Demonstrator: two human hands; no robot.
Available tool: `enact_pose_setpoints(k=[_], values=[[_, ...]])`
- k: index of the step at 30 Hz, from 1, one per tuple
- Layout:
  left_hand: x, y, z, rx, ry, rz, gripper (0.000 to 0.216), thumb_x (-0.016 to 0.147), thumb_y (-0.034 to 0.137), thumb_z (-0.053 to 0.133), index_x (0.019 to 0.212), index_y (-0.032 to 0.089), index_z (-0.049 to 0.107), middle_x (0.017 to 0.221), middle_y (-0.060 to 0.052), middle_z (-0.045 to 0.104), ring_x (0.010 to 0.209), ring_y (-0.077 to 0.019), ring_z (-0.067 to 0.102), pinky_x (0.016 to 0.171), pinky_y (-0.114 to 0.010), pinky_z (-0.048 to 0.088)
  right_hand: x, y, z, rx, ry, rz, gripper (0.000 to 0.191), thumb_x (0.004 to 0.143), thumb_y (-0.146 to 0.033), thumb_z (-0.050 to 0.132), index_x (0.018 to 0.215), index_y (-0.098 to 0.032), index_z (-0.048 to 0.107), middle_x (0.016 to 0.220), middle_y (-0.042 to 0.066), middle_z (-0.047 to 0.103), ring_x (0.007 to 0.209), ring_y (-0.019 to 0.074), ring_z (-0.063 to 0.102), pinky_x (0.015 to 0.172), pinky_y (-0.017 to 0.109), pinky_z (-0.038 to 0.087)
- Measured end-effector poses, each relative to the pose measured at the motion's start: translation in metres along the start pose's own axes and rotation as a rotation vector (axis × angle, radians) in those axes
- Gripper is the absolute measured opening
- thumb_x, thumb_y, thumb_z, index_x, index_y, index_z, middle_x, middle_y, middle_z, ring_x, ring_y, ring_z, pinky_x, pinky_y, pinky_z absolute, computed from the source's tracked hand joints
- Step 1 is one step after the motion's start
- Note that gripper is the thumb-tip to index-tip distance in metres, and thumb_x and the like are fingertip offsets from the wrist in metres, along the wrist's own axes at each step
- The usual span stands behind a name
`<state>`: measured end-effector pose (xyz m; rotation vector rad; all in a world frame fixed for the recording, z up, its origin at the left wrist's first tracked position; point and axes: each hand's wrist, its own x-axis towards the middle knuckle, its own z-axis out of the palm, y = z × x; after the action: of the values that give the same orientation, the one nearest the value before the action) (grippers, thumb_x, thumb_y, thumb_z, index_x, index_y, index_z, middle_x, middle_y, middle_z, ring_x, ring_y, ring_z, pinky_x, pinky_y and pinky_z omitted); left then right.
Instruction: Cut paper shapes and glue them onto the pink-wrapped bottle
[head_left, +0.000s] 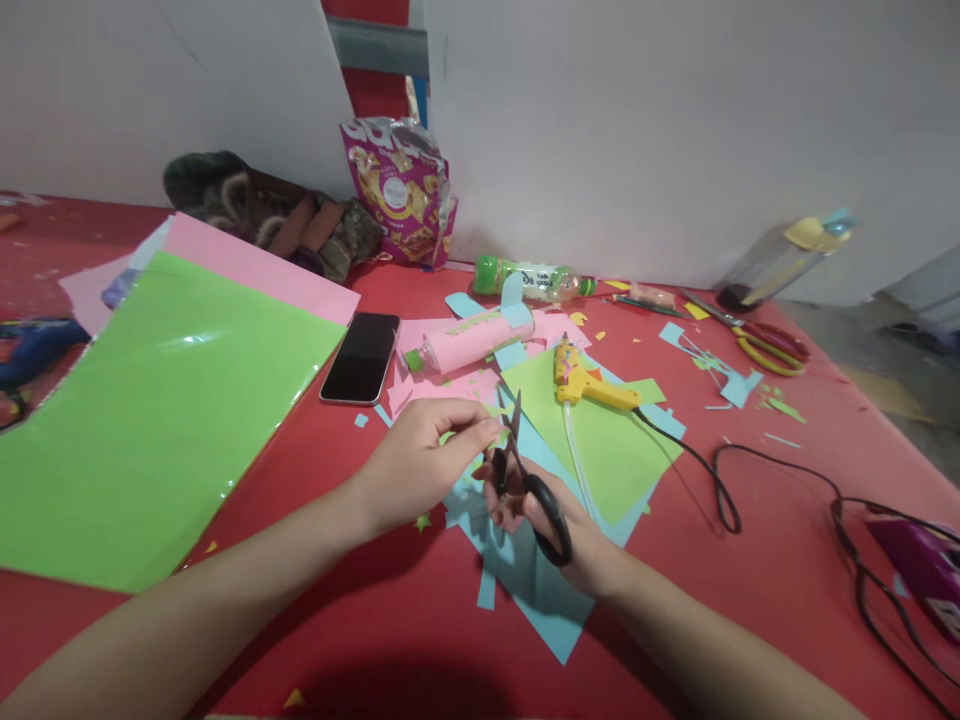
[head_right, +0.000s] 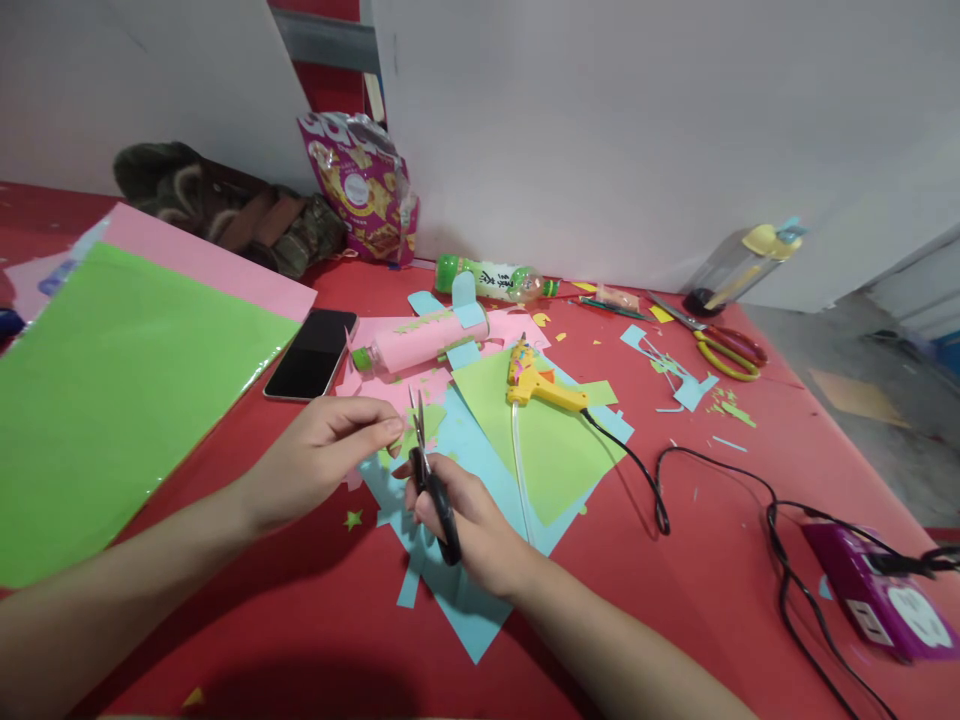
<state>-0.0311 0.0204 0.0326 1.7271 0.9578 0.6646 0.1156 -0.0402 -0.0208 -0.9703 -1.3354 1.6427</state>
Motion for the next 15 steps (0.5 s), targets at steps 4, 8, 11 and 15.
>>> enact_pose_setpoints(k=[4, 8, 11, 15], values=[[0.0009, 0.0004, -0.0019, -0.05, -0.059, 0.013, 0.029, 0.079, 0.02, 0.041, 0.051, 0.014, 0.048, 0.05, 0.004, 0.048, 0.049, -0.007, 0.042, 0.049, -0.018, 0.033, 0.0006, -0.0007, -0.0001, 0.012, -0.023, -0.015, 0.046, 0.072, -0.06, 0.042, 0.084, -0.016, 0.048, 0.07, 0.0, 0.042, 0.062, 0.0115, 0.038, 0.057, 0.025, 0.032], [0.0011, 0.0, -0.002, -0.031, -0.049, 0.03, 0.029, 0.078, 0.02, 0.041, 0.05, 0.014, 0.045, 0.049, 0.004, 0.044, 0.048, -0.0064, 0.039, 0.048, -0.018, 0.032, 0.0009, -0.0003, 0.0004, 0.047, -0.001, 0.002, 0.045, 0.073, -0.059, 0.043, 0.088, -0.016, 0.047, 0.072, 0.001, 0.043, 0.061, 0.0112, 0.039, 0.056, 0.024, 0.031], [0.0015, -0.0017, -0.0036, -0.005, -0.035, 0.042, 0.029, 0.078, 0.02, 0.041, 0.05, 0.014, 0.044, 0.049, 0.004, 0.041, 0.049, -0.0062, 0.037, 0.048, -0.018, 0.031, 0.0011, -0.0006, 0.0001, 0.062, -0.011, 0.0, 0.046, 0.073, -0.058, 0.043, 0.09, -0.016, 0.047, 0.071, 0.0, 0.042, 0.061, 0.0109, 0.039, 0.056, 0.024, 0.031], [0.0037, -0.0021, -0.0099, 0.035, -0.033, 0.032, 0.028, 0.078, 0.023, 0.042, 0.051, 0.014, 0.044, 0.05, 0.004, 0.038, 0.048, -0.0063, 0.034, 0.046, -0.018, 0.029, 0.0012, -0.0024, -0.0006, 0.077, -0.079, 0.025, 0.049, 0.071, -0.059, 0.045, 0.092, -0.015, 0.048, 0.07, 0.0, 0.041, 0.061, 0.0113, 0.038, 0.057, 0.025, 0.03]])
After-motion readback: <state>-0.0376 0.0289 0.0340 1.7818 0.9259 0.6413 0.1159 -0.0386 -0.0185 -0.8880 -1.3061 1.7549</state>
